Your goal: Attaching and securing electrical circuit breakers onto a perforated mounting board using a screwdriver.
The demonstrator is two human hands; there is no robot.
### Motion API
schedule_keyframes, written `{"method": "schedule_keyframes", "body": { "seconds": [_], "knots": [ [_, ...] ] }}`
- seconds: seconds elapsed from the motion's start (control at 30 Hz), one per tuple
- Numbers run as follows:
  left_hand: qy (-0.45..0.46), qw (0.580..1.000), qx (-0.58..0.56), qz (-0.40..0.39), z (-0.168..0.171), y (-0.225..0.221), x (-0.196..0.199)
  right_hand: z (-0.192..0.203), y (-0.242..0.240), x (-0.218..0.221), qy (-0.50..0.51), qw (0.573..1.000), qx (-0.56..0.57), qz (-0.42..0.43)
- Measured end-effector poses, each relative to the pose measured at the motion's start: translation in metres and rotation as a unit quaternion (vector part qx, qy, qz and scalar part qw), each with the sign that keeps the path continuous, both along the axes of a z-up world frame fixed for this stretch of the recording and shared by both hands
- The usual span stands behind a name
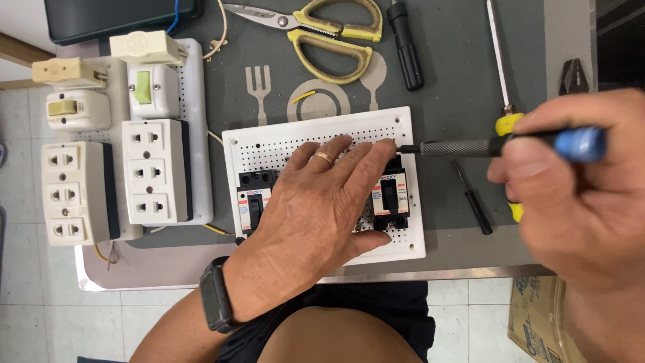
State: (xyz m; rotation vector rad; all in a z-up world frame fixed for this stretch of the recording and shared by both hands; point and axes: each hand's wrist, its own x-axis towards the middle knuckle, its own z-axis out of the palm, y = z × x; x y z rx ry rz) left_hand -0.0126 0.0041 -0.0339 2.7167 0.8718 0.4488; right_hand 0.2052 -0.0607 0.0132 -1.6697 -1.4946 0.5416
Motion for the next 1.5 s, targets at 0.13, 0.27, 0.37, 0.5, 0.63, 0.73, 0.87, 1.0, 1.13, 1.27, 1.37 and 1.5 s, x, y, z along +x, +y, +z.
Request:
{"method": "schedule_keyframes", "body": {
  "seconds": [0.13, 0.27, 0.37, 0.5, 0.63, 0.73, 0.87, 1.0, 1.13, 1.27, 1.37, 1.5],
  "knots": [
    [0.016, 1.0, -0.001, -0.005, 0.002, 0.002, 0.002, -0.004, 0.002, 0.003, 0.025, 0.999, -0.014, -0.044],
    [-0.006, 0.993, -0.114, -0.003, 0.014, 0.004, 0.0, -0.007, 0.007, 0.004, 0.108, 0.99, -0.032, -0.088],
    [-0.101, 0.988, -0.116, 0.007, 0.024, 0.008, 0.005, -0.008, 0.007, 0.006, 0.135, 0.986, -0.033, -0.088],
    [-0.158, 0.984, -0.075, 0.034, 0.021, 0.01, 0.015, -0.002, 0.005, 0.002, 0.11, 0.991, -0.03, -0.076],
    [-0.18, 0.982, -0.048, 0.035, 0.016, 0.013, 0.021, -0.004, 0.003, 0.004, 0.142, 0.986, -0.019, -0.083],
    [-0.168, 0.984, -0.026, 0.042, 0.015, 0.014, 0.02, -0.024, -0.005, 0.025, 0.159, 0.986, -0.005, -0.057],
    [-0.201, 0.978, -0.036, 0.041, 0.019, 0.014, 0.019, -0.037, -0.016, 0.038, 0.164, 0.985, 0.015, -0.044],
    [-0.201, 0.978, -0.055, 0.03, 0.024, 0.012, 0.019, -0.013, -0.012, 0.019, 0.152, 0.987, 0.014, -0.048],
    [-0.201, 0.979, -0.032, 0.024, 0.026, 0.011, 0.021, -0.009, -0.011, 0.018, 0.162, 0.986, 0.018, -0.037],
    [-0.184, 0.983, -0.01, 0.011, 0.024, 0.013, 0.021, -0.003, -0.015, 0.016, 0.122, 0.991, -0.013, -0.046],
    [-0.174, 0.985, 0.006, 0.014, 0.026, 0.013, 0.023, 0.012, -0.018, 0.004, 0.027, 0.999, -0.007, -0.046],
    [-0.163, 0.984, 0.065, 0.028, 0.02, 0.013, 0.026, 0.011, -0.035, -0.006, -0.022, 0.998, 0.03, -0.06]
  ]
}}
